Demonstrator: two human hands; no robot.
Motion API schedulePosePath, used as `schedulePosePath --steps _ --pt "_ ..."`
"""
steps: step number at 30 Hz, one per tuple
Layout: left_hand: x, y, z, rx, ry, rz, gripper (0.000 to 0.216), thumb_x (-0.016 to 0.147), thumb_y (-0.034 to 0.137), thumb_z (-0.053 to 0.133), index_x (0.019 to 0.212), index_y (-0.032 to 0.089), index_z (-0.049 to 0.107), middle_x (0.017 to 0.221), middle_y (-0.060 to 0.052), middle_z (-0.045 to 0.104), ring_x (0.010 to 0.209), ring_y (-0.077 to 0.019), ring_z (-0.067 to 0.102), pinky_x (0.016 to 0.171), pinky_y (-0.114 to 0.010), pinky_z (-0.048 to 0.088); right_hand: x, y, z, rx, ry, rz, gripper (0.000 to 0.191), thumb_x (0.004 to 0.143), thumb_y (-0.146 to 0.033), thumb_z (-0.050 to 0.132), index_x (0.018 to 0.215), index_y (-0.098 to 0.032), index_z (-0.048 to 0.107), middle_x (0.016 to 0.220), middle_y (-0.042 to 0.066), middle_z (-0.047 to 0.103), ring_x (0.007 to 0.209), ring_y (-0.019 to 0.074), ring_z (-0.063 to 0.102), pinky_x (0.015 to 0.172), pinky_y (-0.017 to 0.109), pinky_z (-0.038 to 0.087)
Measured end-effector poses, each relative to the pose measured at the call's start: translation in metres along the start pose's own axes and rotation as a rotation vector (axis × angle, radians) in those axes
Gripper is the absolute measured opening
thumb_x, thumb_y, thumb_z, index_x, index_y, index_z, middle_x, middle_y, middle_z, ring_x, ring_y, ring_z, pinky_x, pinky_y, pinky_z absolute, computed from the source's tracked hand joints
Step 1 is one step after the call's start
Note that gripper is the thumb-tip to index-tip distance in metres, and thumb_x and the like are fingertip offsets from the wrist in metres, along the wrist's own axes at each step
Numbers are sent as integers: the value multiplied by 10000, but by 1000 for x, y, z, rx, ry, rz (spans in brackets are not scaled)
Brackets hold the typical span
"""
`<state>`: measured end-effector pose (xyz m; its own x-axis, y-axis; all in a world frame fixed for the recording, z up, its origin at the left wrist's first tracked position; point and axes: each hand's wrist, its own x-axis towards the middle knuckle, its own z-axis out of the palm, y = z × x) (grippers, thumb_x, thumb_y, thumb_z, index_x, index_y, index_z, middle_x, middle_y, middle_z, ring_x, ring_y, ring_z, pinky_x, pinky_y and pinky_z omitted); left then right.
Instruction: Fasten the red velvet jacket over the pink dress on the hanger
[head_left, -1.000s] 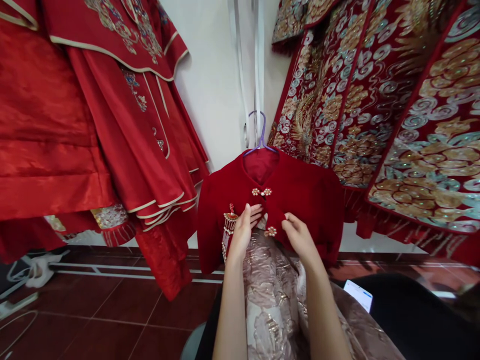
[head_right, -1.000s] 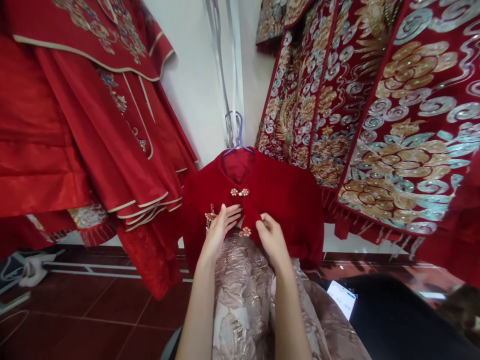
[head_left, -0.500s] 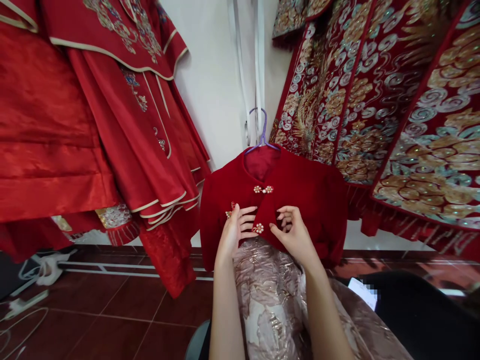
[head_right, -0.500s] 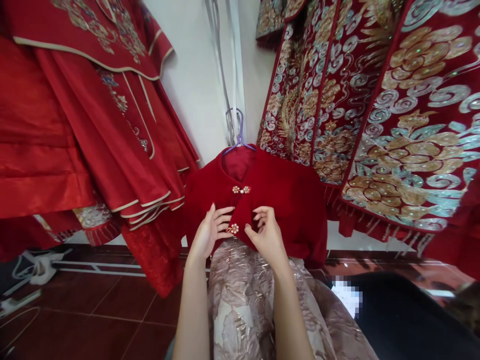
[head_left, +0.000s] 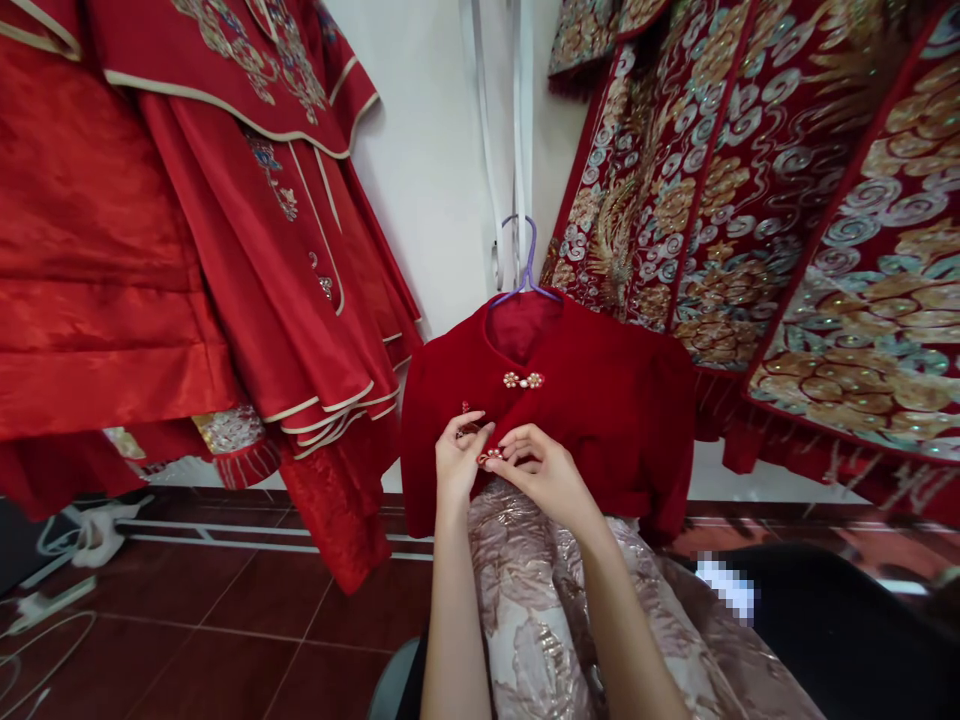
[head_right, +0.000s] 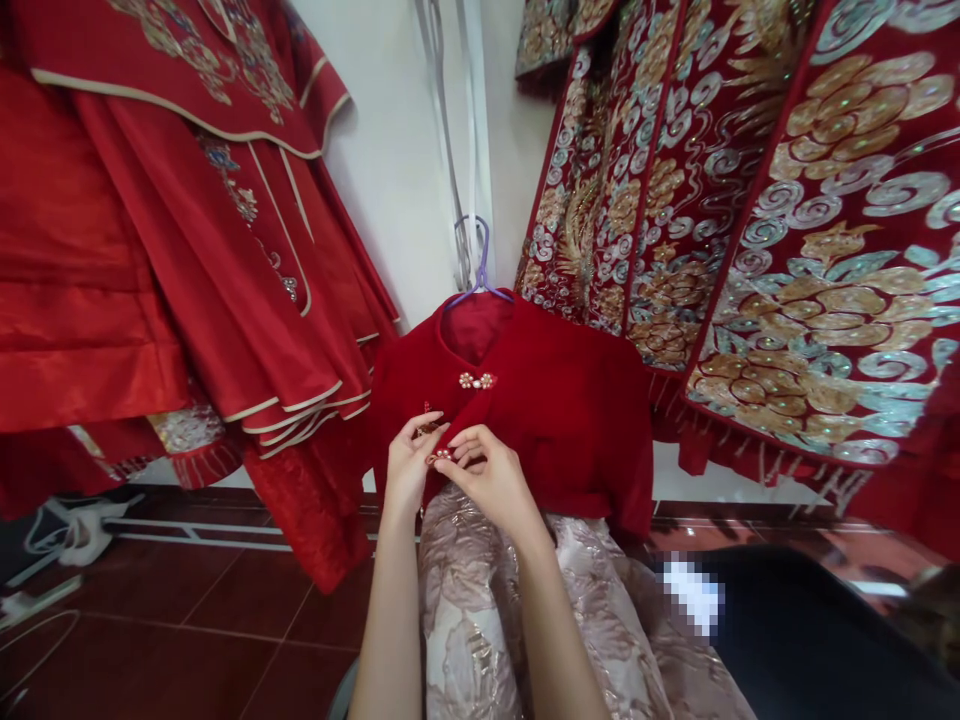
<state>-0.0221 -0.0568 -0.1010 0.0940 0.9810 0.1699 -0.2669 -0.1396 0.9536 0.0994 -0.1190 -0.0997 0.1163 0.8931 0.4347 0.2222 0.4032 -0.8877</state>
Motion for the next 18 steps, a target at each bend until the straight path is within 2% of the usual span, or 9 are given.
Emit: schedulePosePath --steps 2,4,6,8,10,12,15,18 --pt "1 -1 3 57 25 105 418 669 349 735 1013 151 602 526 68 520 451 -65 460 481 -184 395 1 -1 3 21 24 1 286 723 -399 716 875 -195 584 827 33 651 748 150 622 660 263 539" --pt "3 -3 4 153 99 241 393 678 329 728 1003 155 591 595 59 524 517 -68 487 552 -196 432 2 -1 6 31 61 -12 250 743 -390 696 850 -197 579 832 37 655 745 149 618 655 261 538" --pt "7 -8 2 260 234 351 455 641 301 758 1036 171 573 783 14 565 641 -78 536 624 -206 465 3 0 7 36 104 -33 249 754 -406 685 851 -199 586 849 44 659 747 152 616 639 257 535" --pt "11 -13 -1 310 331 362 558 584 256 791 1077 184 540 961 -33 559 746 -93 565 662 -219 486 2 1 6 39 151 -39 270 760 -428 678 888 -199 611 855 51 660 754 157 615 630 255 534" --pt "14 -18 -5 276 314 301 566 570 213 789 1064 176 515 985 -51 566 772 -102 584 692 -241 502 2 3 5 36 165 -32 294 767 -432 668 943 -197 643 857 57 661 763 162 614 638 261 537" --pt "17 -20 -8 209 251 250 495 590 188 767 1011 164 508 918 -45 596 754 -108 603 725 -266 511 2 3 3 24 145 -33 293 772 -423 660 960 -198 674 861 60 666 768 167 615 649 268 539" --pt "18 -20 -8 151 214 250 409 607 169 741 952 158 521 887 -52 628 776 -125 629 763 -288 518 10 1 6 4 119 -55 263 774 -398 658 942 -202 708 878 59 679 769 166 622 693 280 540" --pt "18 -18 -7 107 210 251 337 618 165 721 907 148 550 880 -64 656 807 -141 648 807 -307 521 28 -2 15 -10 149 -84 248 765 -356 658 950 -202 718 860 48 680 748 156 625 727 285 539"
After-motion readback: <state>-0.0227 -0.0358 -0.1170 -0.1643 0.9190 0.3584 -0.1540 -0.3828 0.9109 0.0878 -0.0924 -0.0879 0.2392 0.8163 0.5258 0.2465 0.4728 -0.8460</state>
